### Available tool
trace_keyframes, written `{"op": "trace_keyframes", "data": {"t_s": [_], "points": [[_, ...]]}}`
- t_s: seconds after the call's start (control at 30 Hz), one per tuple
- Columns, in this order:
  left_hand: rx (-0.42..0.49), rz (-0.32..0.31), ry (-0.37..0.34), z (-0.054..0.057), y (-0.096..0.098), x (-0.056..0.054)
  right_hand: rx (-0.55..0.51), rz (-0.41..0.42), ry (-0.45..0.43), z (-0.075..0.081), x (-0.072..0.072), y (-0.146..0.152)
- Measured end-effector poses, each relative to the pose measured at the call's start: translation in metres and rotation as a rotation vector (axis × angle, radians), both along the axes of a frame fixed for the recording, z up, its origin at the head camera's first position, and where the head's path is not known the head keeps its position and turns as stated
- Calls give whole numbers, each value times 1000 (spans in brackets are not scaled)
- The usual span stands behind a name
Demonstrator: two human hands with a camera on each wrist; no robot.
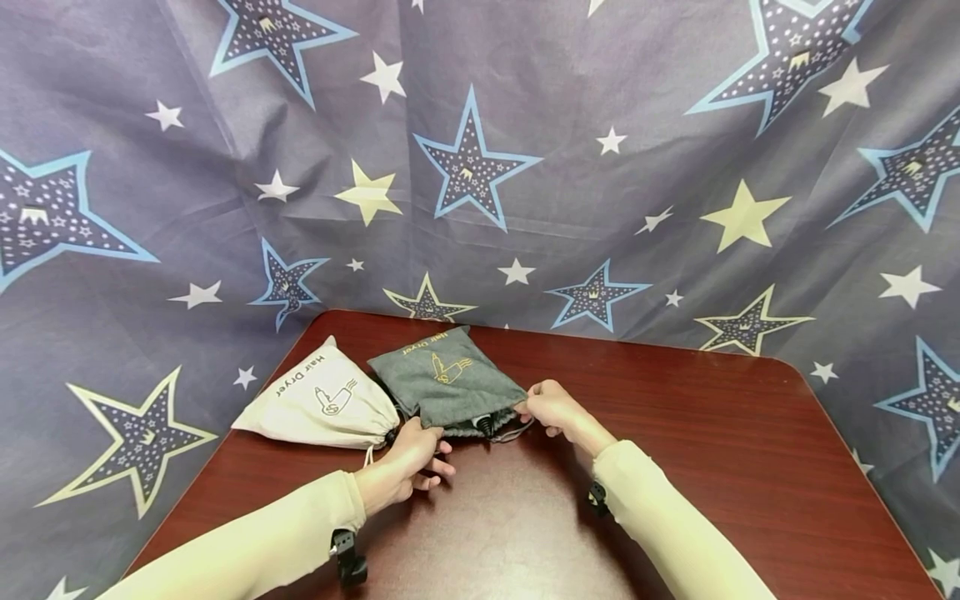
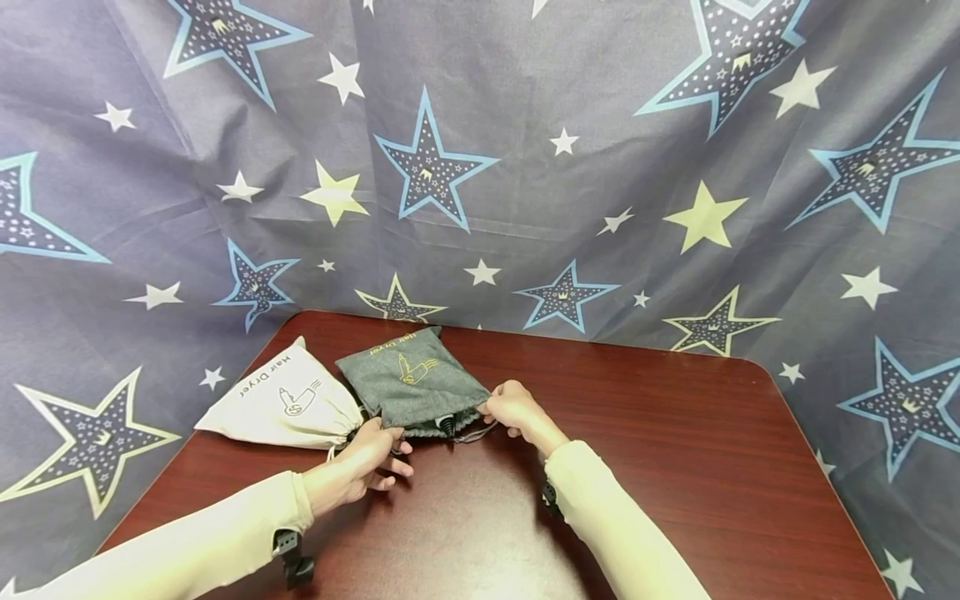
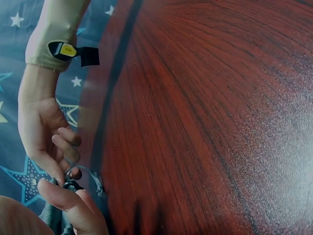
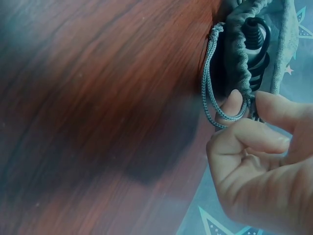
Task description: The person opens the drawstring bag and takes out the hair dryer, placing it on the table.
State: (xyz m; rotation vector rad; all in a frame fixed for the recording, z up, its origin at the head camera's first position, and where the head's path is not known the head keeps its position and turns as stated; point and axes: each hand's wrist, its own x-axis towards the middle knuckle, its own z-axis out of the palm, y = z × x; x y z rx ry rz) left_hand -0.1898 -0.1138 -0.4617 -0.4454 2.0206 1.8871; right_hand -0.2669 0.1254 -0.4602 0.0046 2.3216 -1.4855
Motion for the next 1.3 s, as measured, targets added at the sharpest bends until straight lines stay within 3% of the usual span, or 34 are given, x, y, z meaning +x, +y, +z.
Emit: {"op": "trace_keyframes", "data": {"t_s": [0.33, 0.93, 1.3], "points": [[3, 9, -7, 1, -3, 0, 18, -9, 7, 0, -1, 4], [-31, 22, 50, 4, -7, 7, 20, -13, 21, 2, -3, 7], [-63, 11, 67, 6, -9, 10, 76, -84, 40, 0, -4, 8]]}}
